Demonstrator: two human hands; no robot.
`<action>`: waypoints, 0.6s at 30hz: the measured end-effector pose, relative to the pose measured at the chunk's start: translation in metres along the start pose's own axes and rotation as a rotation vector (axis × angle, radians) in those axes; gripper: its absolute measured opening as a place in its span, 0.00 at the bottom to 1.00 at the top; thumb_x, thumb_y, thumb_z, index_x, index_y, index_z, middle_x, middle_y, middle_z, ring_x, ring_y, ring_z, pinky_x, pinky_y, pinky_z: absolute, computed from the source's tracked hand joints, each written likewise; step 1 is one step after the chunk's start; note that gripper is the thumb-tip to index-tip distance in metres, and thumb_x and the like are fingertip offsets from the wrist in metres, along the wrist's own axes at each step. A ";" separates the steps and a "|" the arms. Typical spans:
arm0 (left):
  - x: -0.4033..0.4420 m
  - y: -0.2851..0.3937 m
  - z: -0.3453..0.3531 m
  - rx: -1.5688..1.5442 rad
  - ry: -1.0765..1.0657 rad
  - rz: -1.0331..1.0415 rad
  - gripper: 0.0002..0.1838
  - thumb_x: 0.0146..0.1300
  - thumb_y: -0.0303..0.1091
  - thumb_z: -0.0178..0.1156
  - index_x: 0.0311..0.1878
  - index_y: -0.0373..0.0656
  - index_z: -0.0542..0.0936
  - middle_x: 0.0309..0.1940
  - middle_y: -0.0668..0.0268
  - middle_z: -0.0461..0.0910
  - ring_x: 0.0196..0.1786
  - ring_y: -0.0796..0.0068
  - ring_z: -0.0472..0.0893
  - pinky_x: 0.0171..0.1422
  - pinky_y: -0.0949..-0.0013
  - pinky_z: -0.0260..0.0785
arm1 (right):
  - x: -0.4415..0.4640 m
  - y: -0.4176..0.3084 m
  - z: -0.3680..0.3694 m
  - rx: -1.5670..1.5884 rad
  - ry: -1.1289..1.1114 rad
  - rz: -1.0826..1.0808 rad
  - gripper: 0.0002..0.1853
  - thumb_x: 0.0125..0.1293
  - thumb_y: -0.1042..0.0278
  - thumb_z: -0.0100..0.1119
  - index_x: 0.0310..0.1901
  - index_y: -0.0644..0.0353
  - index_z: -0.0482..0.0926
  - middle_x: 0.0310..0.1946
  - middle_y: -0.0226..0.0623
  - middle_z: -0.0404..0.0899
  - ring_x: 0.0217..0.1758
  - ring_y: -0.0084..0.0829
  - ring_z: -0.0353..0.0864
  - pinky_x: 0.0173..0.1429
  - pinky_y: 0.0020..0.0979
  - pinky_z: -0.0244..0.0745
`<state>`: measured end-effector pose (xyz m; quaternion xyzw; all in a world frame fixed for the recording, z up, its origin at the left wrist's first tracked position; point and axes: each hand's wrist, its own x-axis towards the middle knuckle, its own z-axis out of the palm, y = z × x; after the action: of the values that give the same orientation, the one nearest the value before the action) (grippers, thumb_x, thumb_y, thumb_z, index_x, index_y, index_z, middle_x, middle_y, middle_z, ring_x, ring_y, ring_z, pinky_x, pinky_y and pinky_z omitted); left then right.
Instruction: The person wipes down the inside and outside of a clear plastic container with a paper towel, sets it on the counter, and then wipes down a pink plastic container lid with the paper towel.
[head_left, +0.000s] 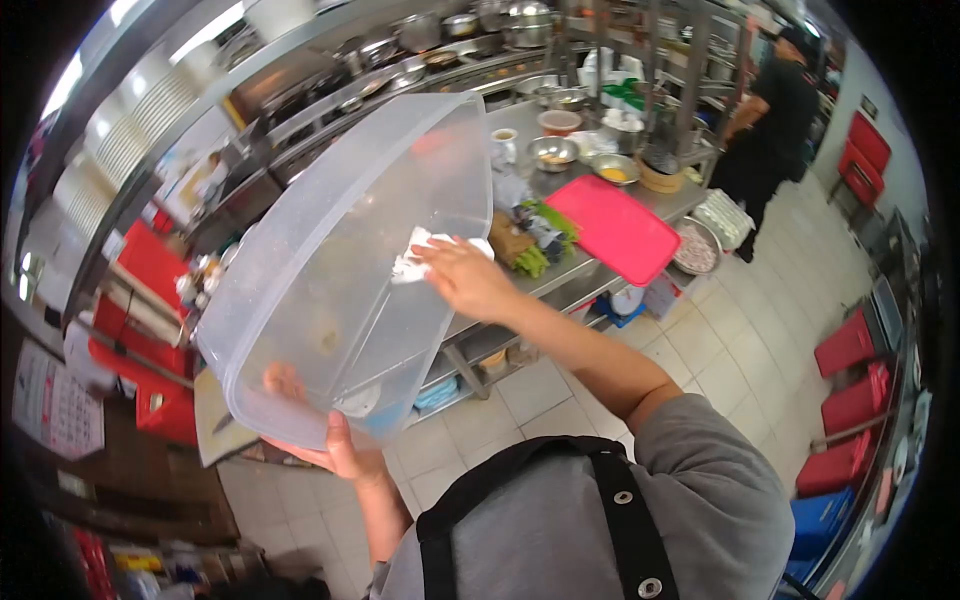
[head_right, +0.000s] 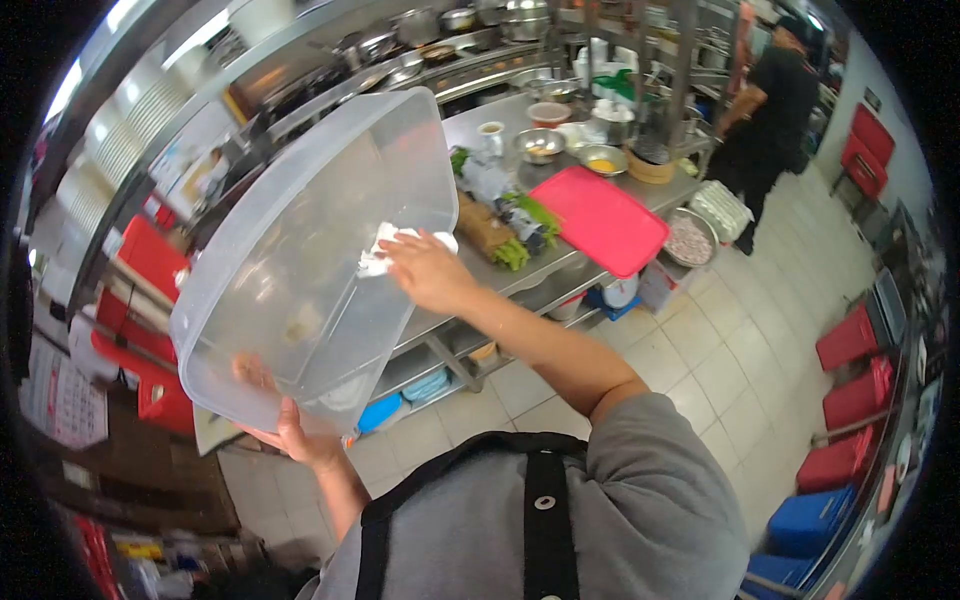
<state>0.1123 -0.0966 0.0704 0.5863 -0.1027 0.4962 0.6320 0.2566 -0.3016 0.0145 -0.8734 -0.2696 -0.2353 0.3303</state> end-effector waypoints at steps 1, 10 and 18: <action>-0.001 -0.006 0.005 -0.054 -0.066 0.026 0.50 0.50 0.38 0.63 0.74 0.37 0.49 0.70 0.42 0.60 0.70 0.44 0.63 0.75 0.41 0.50 | -0.010 -0.007 -0.008 -0.007 -0.021 -0.033 0.21 0.74 0.62 0.45 0.65 0.53 0.74 0.67 0.39 0.71 0.74 0.43 0.63 0.77 0.46 0.54; -0.056 -0.021 0.104 -0.244 -0.192 -0.341 0.45 0.55 0.36 0.63 0.74 0.41 0.51 0.69 0.47 0.61 0.71 0.49 0.63 0.74 0.48 0.54 | -0.090 -0.070 -0.062 0.867 -0.297 0.367 0.23 0.78 0.54 0.44 0.62 0.64 0.73 0.55 0.39 0.78 0.57 0.32 0.76 0.62 0.30 0.69; -0.146 -0.021 0.150 -0.379 -0.574 -0.581 0.45 0.59 0.48 0.62 0.74 0.44 0.53 0.68 0.55 0.60 0.71 0.61 0.63 0.73 0.57 0.57 | -0.116 -0.043 -0.116 1.094 0.164 0.440 0.23 0.80 0.58 0.41 0.68 0.62 0.65 0.55 0.34 0.75 0.54 0.23 0.73 0.55 0.31 0.71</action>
<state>0.1247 -0.2937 -0.0035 0.5788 -0.1940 0.0876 0.7872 0.1162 -0.3920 0.0433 -0.5908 -0.1382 -0.0549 0.7930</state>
